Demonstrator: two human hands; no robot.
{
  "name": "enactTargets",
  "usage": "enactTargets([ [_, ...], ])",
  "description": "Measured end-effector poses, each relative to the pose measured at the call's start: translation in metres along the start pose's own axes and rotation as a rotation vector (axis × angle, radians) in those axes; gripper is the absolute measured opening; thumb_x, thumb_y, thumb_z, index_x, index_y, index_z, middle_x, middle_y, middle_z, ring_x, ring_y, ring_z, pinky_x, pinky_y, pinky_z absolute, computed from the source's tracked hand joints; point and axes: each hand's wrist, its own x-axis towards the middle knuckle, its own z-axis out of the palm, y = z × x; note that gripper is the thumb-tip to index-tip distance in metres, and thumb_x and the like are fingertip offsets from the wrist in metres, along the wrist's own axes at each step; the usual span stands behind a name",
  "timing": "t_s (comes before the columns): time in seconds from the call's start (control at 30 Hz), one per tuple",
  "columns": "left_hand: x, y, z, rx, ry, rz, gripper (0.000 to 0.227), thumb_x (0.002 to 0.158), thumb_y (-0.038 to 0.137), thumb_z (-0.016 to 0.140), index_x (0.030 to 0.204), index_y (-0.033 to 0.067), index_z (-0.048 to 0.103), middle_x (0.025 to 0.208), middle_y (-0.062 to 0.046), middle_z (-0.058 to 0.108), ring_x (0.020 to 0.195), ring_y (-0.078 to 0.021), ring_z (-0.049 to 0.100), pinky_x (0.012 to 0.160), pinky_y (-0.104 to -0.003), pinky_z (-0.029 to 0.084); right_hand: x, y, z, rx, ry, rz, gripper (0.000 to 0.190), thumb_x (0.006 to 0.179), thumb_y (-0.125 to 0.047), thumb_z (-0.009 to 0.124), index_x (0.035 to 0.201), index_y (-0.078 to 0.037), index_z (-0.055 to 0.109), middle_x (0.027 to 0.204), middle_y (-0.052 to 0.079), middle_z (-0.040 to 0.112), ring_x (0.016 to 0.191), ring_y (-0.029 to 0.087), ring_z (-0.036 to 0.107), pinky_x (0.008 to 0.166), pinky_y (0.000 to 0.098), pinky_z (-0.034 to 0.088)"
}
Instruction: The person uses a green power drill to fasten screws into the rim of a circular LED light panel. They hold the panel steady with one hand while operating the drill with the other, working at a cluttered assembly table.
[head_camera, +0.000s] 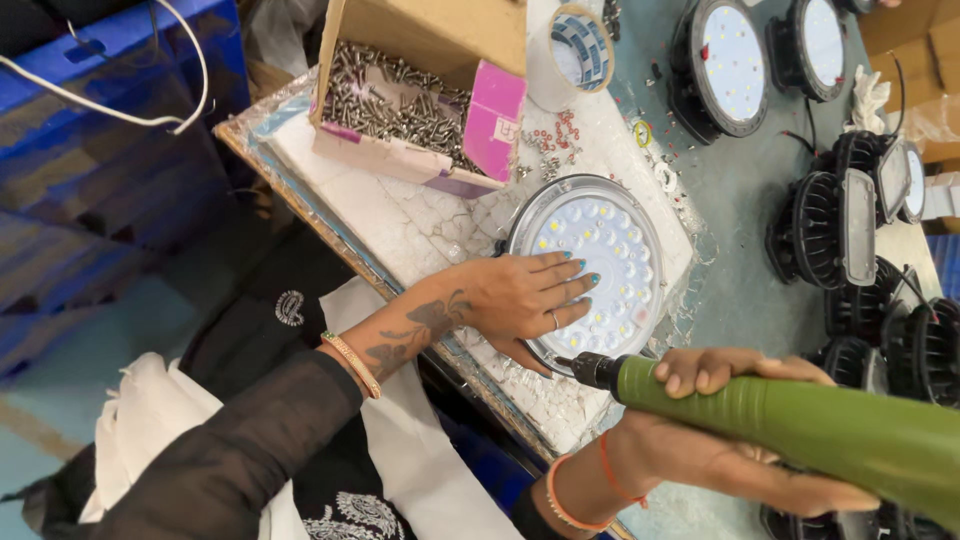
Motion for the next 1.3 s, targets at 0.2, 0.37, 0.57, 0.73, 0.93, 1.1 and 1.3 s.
enactTargets([
  [0.2, 0.004, -0.001, -0.009, -0.102, -0.004, -0.055, 0.085, 0.081, 0.068, 0.07, 0.12, -0.0077, 0.066, 0.133, -0.026, 0.064, 0.123, -0.04, 0.063, 0.11, -0.046, 0.047, 0.036, -0.016, -0.022, -0.139, 0.042, -0.066, 0.089, 0.088, -0.088, 0.039, 0.099, 0.0, 0.047, 0.07, 0.011, 0.039, 0.055, 0.022, 0.042, 0.047, 0.0332, 0.041],
  [0.37, 0.003, -0.002, -0.009, -0.086, -0.038, -0.053, 0.087, 0.082, 0.069, 0.071, 0.122, -0.0082, 0.064, 0.136, -0.026, 0.063, 0.125, -0.0398, 0.061, 0.111, -0.045, 0.046, 0.06, -0.019, -0.061, -0.128, 0.042, -0.107, 0.085, 0.091, -0.085, 0.04, 0.098, 0.0, 0.046, 0.068, 0.011, 0.037, 0.056, 0.022, 0.042, 0.051, 0.035, 0.043],
  [0.57, 0.015, -0.002, -0.032, -0.206, -0.068, -0.117, 0.088, 0.077, 0.065, 0.069, 0.131, -0.0037, 0.062, 0.143, -0.023, 0.06, 0.131, -0.0372, 0.056, 0.113, -0.047, 0.043, 0.059, -0.009, -0.074, -0.152, 0.05, -0.032, 0.083, 0.092, -0.085, 0.037, 0.096, -0.003, 0.047, 0.067, 0.012, 0.042, 0.056, 0.022, 0.047, 0.051, 0.0328, 0.043],
  [0.73, 0.008, 0.007, -0.066, -0.417, 0.295, -0.47, 0.05, 0.098, 0.034, 0.062, 0.138, 0.0055, 0.06, 0.144, -0.019, 0.061, 0.135, -0.0368, 0.056, 0.116, -0.045, 0.044, 0.06, -0.015, -0.078, -0.109, 0.042, -0.003, 0.084, 0.089, -0.086, 0.036, 0.099, -0.004, 0.049, 0.067, 0.012, 0.043, 0.054, 0.022, 0.045, 0.053, 0.0324, 0.044],
  [0.93, 0.008, 0.006, -0.061, -0.457, 0.418, -1.089, 0.023, 0.105, 0.012, 0.055, 0.117, 0.0061, 0.074, 0.107, -0.014, 0.077, 0.094, -0.0312, 0.072, 0.085, -0.035, 0.057, 0.054, -0.02, -0.072, -0.077, 0.042, 0.032, 0.084, 0.09, -0.086, 0.037, 0.101, -0.003, 0.049, 0.07, 0.01, 0.041, 0.059, 0.021, 0.045, 0.054, 0.0324, 0.043],
  [1.1, 0.008, 0.006, -0.055, -0.342, 0.468, -0.916, 0.02, 0.096, 0.005, 0.064, 0.115, 0.005, 0.071, 0.119, -0.012, 0.074, 0.11, -0.0303, 0.073, 0.093, -0.036, 0.057, 0.041, -0.022, -0.066, -0.027, 0.061, 0.056, 0.084, 0.09, -0.085, 0.039, 0.104, -0.002, 0.049, 0.075, 0.007, 0.04, 0.061, 0.02, 0.045, 0.057, 0.0327, 0.045],
  [1.3, 0.006, 0.004, -0.047, -0.413, 0.384, -0.824, 0.035, 0.089, 0.002, 0.068, 0.123, 0.0061, 0.066, 0.139, -0.017, 0.066, 0.128, -0.0339, 0.065, 0.101, -0.036, 0.054, 0.045, -0.027, -0.067, 0.044, 0.072, 0.031, 0.086, 0.095, -0.087, 0.041, 0.104, -0.001, 0.05, 0.078, 0.008, 0.044, 0.064, 0.021, 0.049, 0.053, 0.0316, 0.043],
])
